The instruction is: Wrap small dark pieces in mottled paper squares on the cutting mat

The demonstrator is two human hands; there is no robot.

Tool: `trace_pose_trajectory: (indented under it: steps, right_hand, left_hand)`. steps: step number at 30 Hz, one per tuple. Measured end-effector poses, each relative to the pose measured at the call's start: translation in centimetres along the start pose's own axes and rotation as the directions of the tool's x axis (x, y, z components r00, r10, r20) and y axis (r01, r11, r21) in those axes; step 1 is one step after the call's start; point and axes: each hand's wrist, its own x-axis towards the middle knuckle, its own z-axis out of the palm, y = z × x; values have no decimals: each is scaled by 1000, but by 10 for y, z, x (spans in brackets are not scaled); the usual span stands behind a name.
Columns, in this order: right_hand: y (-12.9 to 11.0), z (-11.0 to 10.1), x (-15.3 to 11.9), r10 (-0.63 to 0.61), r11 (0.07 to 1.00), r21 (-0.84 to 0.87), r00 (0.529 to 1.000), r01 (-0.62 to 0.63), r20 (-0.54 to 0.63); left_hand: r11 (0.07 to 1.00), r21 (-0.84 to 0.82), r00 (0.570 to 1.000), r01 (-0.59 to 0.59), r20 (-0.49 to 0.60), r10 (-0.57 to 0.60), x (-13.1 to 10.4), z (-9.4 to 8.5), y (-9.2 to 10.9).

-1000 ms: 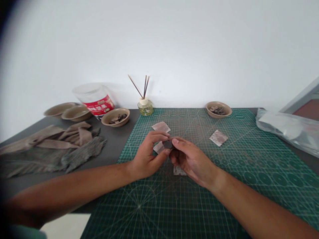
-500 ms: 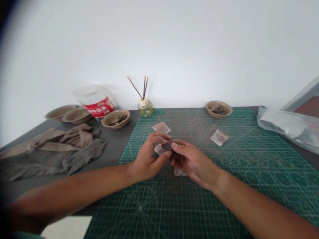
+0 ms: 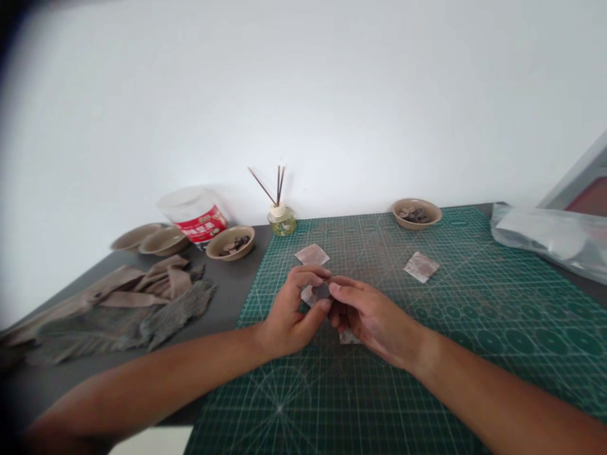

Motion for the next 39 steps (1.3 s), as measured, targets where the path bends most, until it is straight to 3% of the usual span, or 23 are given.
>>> trace_pose_trajectory:
  steps: [13,32,39]
  right_hand:
    - [2,-1,-2,52,995,77,997,-56,55]
    - [0,1,-6,36,995,94,999,-38,26]
    - [0,0,-6,52,992,118,999,-53,17]
  left_hand:
    - [998,39,999,-44,-10,45,-2,-2,2]
    - [966,168,980,-194,-1,197,3,-7,4]
    - [978,140,987,-156,-18,160,5,-4,5]
